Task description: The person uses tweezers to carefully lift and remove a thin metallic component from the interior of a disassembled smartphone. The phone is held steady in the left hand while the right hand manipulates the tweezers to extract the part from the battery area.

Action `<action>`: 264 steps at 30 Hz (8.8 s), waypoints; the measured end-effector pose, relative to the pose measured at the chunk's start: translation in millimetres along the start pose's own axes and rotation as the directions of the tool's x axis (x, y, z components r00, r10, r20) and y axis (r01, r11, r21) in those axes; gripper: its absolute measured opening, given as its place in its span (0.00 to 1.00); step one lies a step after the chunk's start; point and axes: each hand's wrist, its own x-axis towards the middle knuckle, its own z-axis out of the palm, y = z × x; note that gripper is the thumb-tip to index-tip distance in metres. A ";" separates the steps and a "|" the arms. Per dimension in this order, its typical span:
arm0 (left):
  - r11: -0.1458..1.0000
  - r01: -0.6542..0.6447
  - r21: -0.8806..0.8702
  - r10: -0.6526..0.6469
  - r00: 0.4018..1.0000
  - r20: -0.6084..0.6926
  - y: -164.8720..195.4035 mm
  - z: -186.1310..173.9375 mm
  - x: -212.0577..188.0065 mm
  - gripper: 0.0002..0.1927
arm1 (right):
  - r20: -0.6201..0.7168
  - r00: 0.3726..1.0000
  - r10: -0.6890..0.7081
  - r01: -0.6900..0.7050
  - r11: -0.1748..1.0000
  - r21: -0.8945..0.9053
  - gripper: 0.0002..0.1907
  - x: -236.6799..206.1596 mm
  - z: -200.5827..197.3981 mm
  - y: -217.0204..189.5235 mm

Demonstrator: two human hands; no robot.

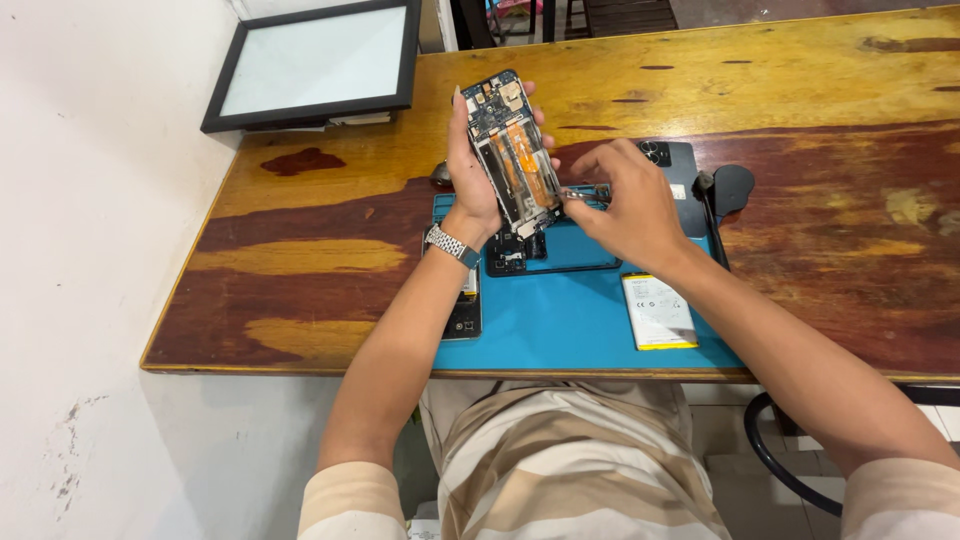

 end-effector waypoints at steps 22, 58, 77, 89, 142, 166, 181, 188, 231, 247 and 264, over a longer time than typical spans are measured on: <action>0.999 0.014 0.043 -0.014 1.000 0.003 -14.0 -1.6 1.2 0.38 | 0.012 1.000 0.001 -0.001 1.000 0.019 0.11 3.2 -0.5 1.6; 0.996 -0.041 0.083 0.045 0.998 -0.036 -10.3 2.4 -3.2 0.34 | 0.020 0.994 0.105 -0.107 0.973 0.203 0.08 1.3 15.0 5.4; 0.992 0.005 0.127 -0.003 1.000 -0.021 -9.6 5.3 -4.1 0.33 | -0.014 0.986 0.166 -0.158 0.960 0.230 0.09 3.6 11.7 4.8; 0.992 0.014 0.126 -0.012 1.000 -0.014 -10.5 2.0 -1.9 0.33 | -0.021 0.995 0.101 -0.094 0.972 0.215 0.09 5.1 3.5 2.8; 0.985 0.042 0.166 -0.037 0.999 -0.032 -10.5 0.6 -0.3 0.34 | -0.109 0.993 0.049 -0.030 0.986 0.165 0.12 7.2 0.6 8.1; 0.897 0.091 0.433 -0.106 0.994 0.010 -20.5 11.7 -10.3 0.32 | -0.067 0.995 0.072 -0.059 0.982 0.178 0.08 2.5 5.7 16.5; 0.894 0.039 0.446 -0.062 0.997 0.036 -14.3 11.6 -6.8 0.31 | -0.045 0.992 0.119 -0.109 0.976 0.191 0.09 4.6 2.7 15.7; 0.890 0.027 0.454 -0.042 0.999 0.022 -8.6 12.5 -5.9 0.31 | -0.031 0.997 0.077 -0.072 0.985 0.154 0.09 4.4 1.2 14.1; 0.899 -0.149 0.412 0.306 0.887 -0.347 -1.3 -20.4 9.6 0.29 | 0.393 0.915 0.094 -0.033 0.987 -0.159 0.10 13.0 4.3 50.0; 0.989 -0.150 0.012 0.150 0.982 -0.118 7.1 -5.4 -2.8 0.43 | 0.075 0.975 -0.208 0.200 0.975 0.099 0.06 0.0 -0.1 -4.6; 0.989 -0.121 -0.083 0.122 0.993 0.006 8.0 -4.3 -5.4 0.44 | 0.009 0.977 -0.212 0.212 0.977 0.038 0.06 2.8 -11.1 -12.8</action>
